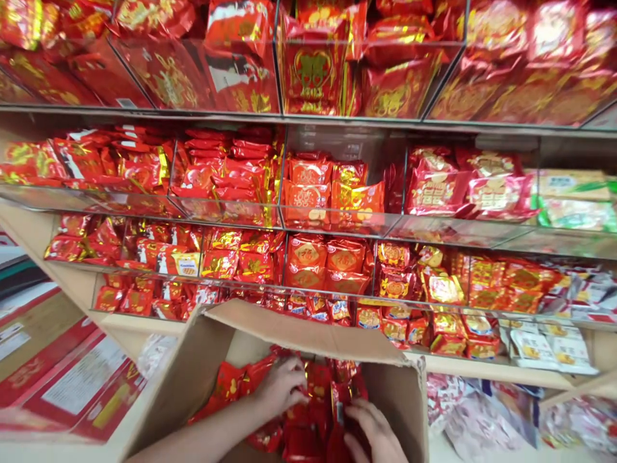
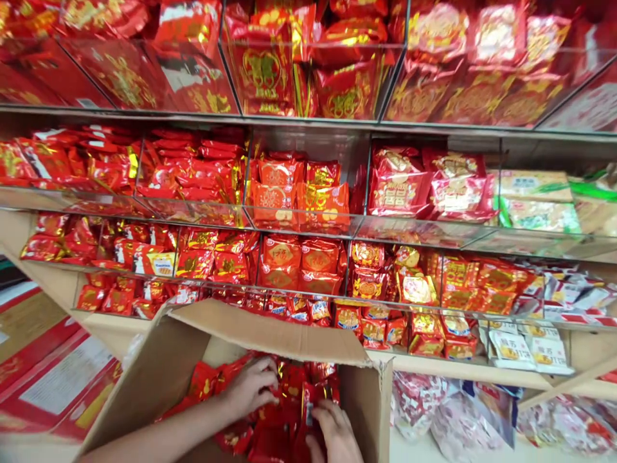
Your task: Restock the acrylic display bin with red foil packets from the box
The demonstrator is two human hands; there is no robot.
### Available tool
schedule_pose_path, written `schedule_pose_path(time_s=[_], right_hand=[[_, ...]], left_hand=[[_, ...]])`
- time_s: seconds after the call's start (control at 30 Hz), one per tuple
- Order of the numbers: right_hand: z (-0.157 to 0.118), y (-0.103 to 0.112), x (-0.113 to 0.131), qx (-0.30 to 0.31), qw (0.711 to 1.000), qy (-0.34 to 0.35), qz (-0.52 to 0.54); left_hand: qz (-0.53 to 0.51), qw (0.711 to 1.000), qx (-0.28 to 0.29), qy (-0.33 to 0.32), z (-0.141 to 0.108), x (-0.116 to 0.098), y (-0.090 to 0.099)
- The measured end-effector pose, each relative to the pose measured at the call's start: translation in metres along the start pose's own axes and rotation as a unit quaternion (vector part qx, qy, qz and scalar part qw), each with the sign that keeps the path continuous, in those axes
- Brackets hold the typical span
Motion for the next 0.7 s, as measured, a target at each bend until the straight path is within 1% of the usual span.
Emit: schedule_pose_path(time_s=[0.07,0.1,0.17,0.23,0.27,0.33,0.37,0.4,0.47,0.5,0.57,0.7], right_hand=[[-0.005,0.004,0.012,0.036,0.995,-0.065,0.073],[-0.006,0.007,0.022,0.047,0.987,-0.092,0.124],[-0.007,0.014,0.043,0.066,0.964,-0.122,0.229],[-0.007,0.023,0.063,0.088,0.937,-0.143,0.306],[-0.007,0.027,0.07,0.09,0.925,-0.156,0.336],[-0.006,0.037,0.08,0.076,0.894,-0.192,0.397],[-0.006,0.042,0.083,0.064,0.875,-0.206,0.433],[-0.005,0.046,0.086,0.051,0.855,-0.215,0.469],[-0.004,0.053,0.091,0.04,0.824,-0.225,0.518],[-0.003,0.056,0.093,0.038,0.817,-0.227,0.529],[0.0,0.061,0.095,0.032,0.814,-0.233,0.531],[0.004,0.064,0.093,0.019,0.82,-0.238,0.52]], left_hand=[[-0.038,0.998,-0.041,0.009,-0.005,-0.02,0.018],[-0.058,0.996,-0.063,0.015,-0.007,-0.033,0.026],[-0.095,0.99,-0.103,0.033,-0.009,-0.059,0.038],[-0.141,0.977,-0.148,0.06,-0.007,-0.08,0.046],[-0.193,0.961,-0.182,0.08,-0.005,-0.087,0.048],[-0.3,0.915,-0.246,0.114,-0.001,-0.095,0.052],[-0.343,0.891,-0.269,0.125,0.002,-0.097,0.053],[-0.37,0.875,-0.283,0.131,0.004,-0.099,0.053],[-0.379,0.87,-0.288,0.128,0.008,-0.099,0.055],[-0.38,0.871,-0.286,0.124,0.009,-0.099,0.056],[-0.368,0.882,-0.273,0.11,0.008,-0.097,0.059],[-0.334,0.911,-0.228,0.078,0.0,-0.091,0.063]])
Point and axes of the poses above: each hand's wrist, its own z-axis towards the middle knuckle, its own y-axis out of the back of the hand, x = y × z, the point moved 3 cm from there along z, towards the middle knuckle, and after that the axes turned 9 degrees about -y, right-handed, at the moved point
